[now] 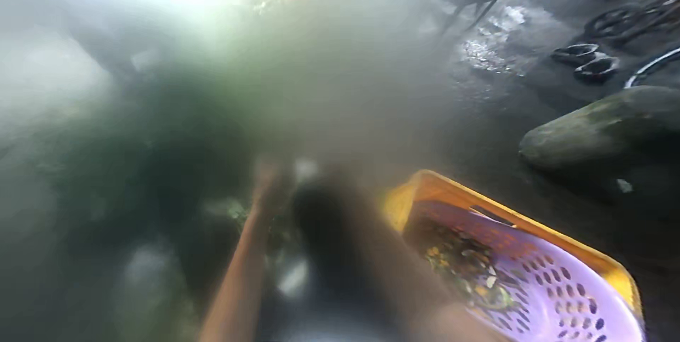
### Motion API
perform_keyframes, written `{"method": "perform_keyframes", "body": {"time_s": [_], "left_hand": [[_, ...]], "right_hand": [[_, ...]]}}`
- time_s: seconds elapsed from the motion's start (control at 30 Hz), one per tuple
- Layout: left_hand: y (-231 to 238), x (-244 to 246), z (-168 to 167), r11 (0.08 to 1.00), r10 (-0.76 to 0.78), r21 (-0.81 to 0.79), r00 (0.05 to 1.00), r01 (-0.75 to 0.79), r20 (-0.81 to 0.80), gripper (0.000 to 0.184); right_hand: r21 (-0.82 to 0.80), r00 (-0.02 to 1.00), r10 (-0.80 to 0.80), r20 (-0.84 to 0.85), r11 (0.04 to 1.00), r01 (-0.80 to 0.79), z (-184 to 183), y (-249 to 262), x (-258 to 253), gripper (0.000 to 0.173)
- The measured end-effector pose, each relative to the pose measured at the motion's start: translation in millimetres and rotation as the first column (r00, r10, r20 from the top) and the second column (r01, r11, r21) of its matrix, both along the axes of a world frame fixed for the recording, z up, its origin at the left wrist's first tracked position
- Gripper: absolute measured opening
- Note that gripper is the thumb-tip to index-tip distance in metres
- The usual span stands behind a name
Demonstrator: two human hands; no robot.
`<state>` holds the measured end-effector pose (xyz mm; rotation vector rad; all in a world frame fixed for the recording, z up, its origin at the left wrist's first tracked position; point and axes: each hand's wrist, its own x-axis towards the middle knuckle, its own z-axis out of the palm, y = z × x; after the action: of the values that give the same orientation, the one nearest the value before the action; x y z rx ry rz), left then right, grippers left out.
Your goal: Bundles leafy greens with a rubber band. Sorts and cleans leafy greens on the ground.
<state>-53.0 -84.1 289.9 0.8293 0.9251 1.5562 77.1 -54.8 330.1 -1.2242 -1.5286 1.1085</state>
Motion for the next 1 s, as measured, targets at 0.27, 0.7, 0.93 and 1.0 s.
{"method": "perform_keyframes", "body": {"time_s": [0.27,0.7,0.93,1.0], "left_hand": [[-35,-18,-2,0.99,0.13,-0.045,0.991,-0.131,-0.028,0.015],[-23,-10,-23,0.974,0.142,-0.187,0.986,-0.125,0.084,0.022],[-15,-8,-39,0.922,0.248,-0.257,0.951,-0.29,-0.183,0.024],[-12,-6,-37,0.92,0.245,-0.227,0.92,-0.32,-0.305,0.023]], "right_hand": [[0.075,0.986,0.006,-0.165,0.997,0.007,-4,-32,-22,0.023],[-0.261,0.786,0.083,-0.613,0.918,-0.3,-44,-39,-32,0.02],[-0.17,0.813,0.162,-0.56,0.938,-0.303,-71,-37,-24,0.007],[-0.044,0.902,0.147,-0.405,0.983,-0.179,-64,-32,-19,0.024]]}}
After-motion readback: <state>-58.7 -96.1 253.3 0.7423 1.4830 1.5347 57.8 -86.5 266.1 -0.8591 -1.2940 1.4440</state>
